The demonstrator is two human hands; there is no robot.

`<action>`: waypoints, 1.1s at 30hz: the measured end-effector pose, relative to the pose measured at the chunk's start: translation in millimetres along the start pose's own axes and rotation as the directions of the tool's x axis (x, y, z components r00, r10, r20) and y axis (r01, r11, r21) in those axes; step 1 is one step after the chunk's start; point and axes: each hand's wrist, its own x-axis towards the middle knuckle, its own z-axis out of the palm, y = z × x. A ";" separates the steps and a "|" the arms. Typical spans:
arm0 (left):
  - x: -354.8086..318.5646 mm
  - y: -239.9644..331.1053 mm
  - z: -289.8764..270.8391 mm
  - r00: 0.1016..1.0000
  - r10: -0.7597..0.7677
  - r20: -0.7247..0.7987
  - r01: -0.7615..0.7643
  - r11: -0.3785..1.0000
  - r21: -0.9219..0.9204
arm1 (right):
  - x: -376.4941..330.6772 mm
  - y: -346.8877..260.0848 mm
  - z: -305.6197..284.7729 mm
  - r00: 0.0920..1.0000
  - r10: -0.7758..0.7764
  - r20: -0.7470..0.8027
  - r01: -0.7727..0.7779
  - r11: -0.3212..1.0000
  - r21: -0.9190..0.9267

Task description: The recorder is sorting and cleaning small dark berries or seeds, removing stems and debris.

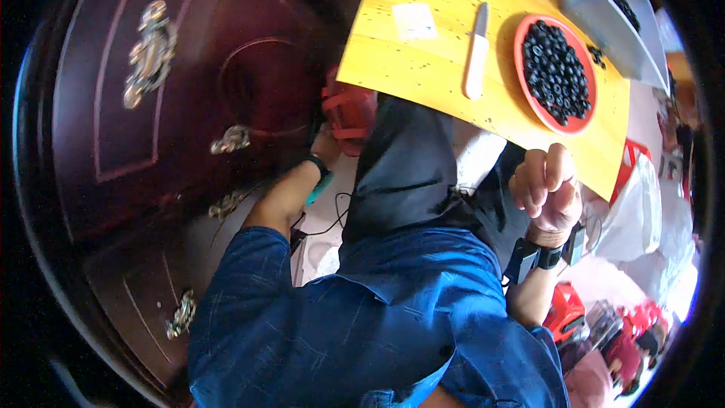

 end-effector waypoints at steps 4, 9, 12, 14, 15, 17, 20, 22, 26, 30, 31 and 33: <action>30.0 -10.6 23.1 0.992 0.073 -0.106 -0.069 0.997 0.038 | -3.9 -4.3 -10.1 0.999 -0.035 0.017 0.034 0.998 0.056; 53.9 -21.7 105.4 0.957 -0.177 -0.230 -0.105 0.526 -0.844 | -4.2 1.7 -16.4 0.999 0.005 -0.032 0.000 0.984 0.180; 65.6 -12.5 107.3 0.944 -0.296 -0.149 -0.218 -0.217 -0.951 | -2.4 7.4 -16.9 0.998 0.045 -0.034 -0.039 0.983 0.179; 85.1 10.8 63.1 0.927 -0.217 -0.305 -0.365 -0.348 -0.864 | -1.0 7.6 -19.0 0.992 0.080 -0.101 -0.070 0.993 0.091; 79.2 7.9 62.4 0.930 -0.220 -0.295 -0.356 -0.343 -0.869 | 2.4 7.4 -18.9 0.992 0.083 -0.098 -0.073 0.992 0.104; 72.5 1.4 66.5 0.939 -0.229 -0.258 -0.323 -0.323 -0.890 | 9.5 8.9 -19.3 0.993 0.067 -0.094 -0.052 0.987 0.155; 76.9 -10.3 73.4 0.947 -0.237 -0.218 -0.283 -0.291 -0.914 | 15.9 7.3 -18.7 0.993 0.064 -0.095 -0.047 0.984 0.171; 84.7 -18.8 80.1 0.950 -0.243 -0.196 -0.260 -0.268 -0.928 | 17.8 6.8 -18.0 0.995 0.057 -0.080 -0.040 0.978 0.205; 100.1 -16.2 83.3 0.956 -0.225 -0.187 -0.228 -0.172 -0.958 | 12.9 7.2 -18.9 0.994 0.052 -0.096 -0.029 0.974 0.223; 88.5 -12.4 81.6 0.965 -0.192 -0.179 -0.184 -0.008 -0.983 | 5.2 8.1 -21.5 0.991 0.058 -0.117 -0.034 0.980 0.195; 88.3 -8.9 80.9 0.968 -0.184 -0.172 -0.169 0.031 -0.985 | 3.8 9.5 -22.3 0.991 0.053 -0.126 -0.025 0.977 0.214; 95.3 -6.8 75.1 0.972 -0.174 -0.156 -0.138 0.110 -0.984 | 7.0 8.7 -22.9 0.989 0.050 -0.141 -0.016 0.972 0.232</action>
